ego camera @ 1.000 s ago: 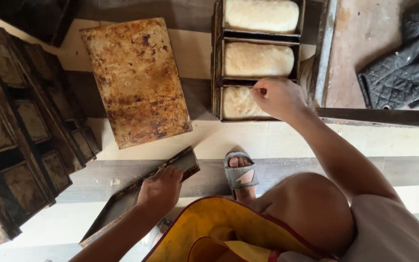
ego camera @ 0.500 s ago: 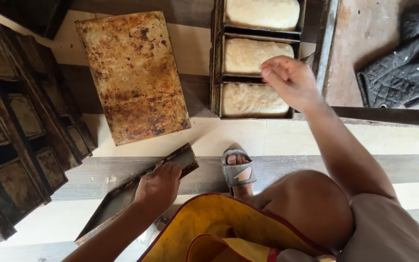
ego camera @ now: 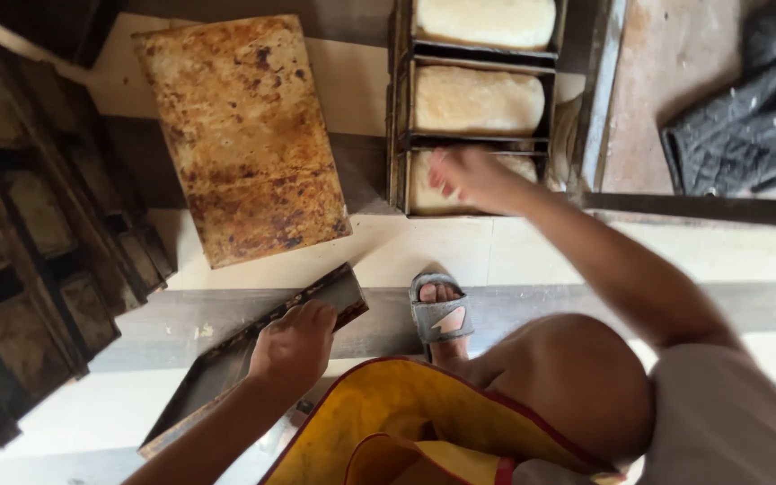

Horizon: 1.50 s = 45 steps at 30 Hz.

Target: Checking the proofing of bread dough in tins and organizing the tins on the floor of a bakery.

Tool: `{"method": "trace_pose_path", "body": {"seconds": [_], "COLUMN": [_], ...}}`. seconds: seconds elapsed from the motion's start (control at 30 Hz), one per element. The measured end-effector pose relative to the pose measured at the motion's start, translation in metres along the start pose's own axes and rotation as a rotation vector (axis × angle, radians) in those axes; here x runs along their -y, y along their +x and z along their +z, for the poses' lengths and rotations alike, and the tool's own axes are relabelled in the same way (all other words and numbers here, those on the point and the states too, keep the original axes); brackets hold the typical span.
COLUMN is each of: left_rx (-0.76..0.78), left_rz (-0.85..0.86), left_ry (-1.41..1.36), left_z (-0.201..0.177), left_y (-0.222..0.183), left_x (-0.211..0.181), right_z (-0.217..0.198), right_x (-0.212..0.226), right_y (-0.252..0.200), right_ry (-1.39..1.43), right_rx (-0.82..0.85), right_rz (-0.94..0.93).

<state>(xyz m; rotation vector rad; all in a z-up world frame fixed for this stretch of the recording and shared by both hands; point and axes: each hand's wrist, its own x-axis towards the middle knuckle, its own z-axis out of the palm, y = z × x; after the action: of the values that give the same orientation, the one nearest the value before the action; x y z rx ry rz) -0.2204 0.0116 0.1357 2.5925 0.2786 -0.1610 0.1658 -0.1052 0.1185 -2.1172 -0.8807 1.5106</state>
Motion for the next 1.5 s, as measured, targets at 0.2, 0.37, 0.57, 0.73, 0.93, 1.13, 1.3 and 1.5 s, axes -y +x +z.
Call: {"method": "trace_pose_path", "body": {"seconds": [0.2, 0.37, 0.57, 0.73, 0.93, 1.13, 1.3, 1.5], "left_rx": [0.145, 0.074, 0.111, 0.122, 0.124, 0.087, 0.16, 0.176], "left_rz": [-0.105, -0.066, -0.07, -0.086, -0.121, -0.111, -0.092, -0.068], "left_ry": [0.086, 0.051, 0.049, -0.011, -0.071, 0.113, 0.078, 0.073], "left_z": [-0.011, -0.01, -0.006, -0.008, -0.007, -0.003, -0.004, -0.005], "left_y": [0.006, 0.005, 0.004, 0.004, 0.002, 0.001, 0.002, 0.005], "left_x": [-0.006, 0.0, 0.001, -0.004, -0.005, -0.001, -0.006, 0.0], "right_z": [-0.04, -0.016, -0.025, -0.054, -0.074, -0.064, -0.065, -0.084], "right_x": [-0.026, -0.057, -0.032, -0.001, 0.069, 0.049, 0.048, 0.024], "right_y": [-0.048, -0.048, -0.056, -0.051, -0.015, 0.072, 0.074, 0.064], "right_ry": [0.236, -0.114, -0.215, 0.097, -0.045, -0.129, -0.327, -0.322], "right_rx": [-0.409, -0.201, -0.376, -0.548, -0.654, -0.186, -0.128, -0.249], "right_rz": [-0.074, 0.077, 0.185, 0.147, -0.212, -0.015, 0.105, 0.041]}}
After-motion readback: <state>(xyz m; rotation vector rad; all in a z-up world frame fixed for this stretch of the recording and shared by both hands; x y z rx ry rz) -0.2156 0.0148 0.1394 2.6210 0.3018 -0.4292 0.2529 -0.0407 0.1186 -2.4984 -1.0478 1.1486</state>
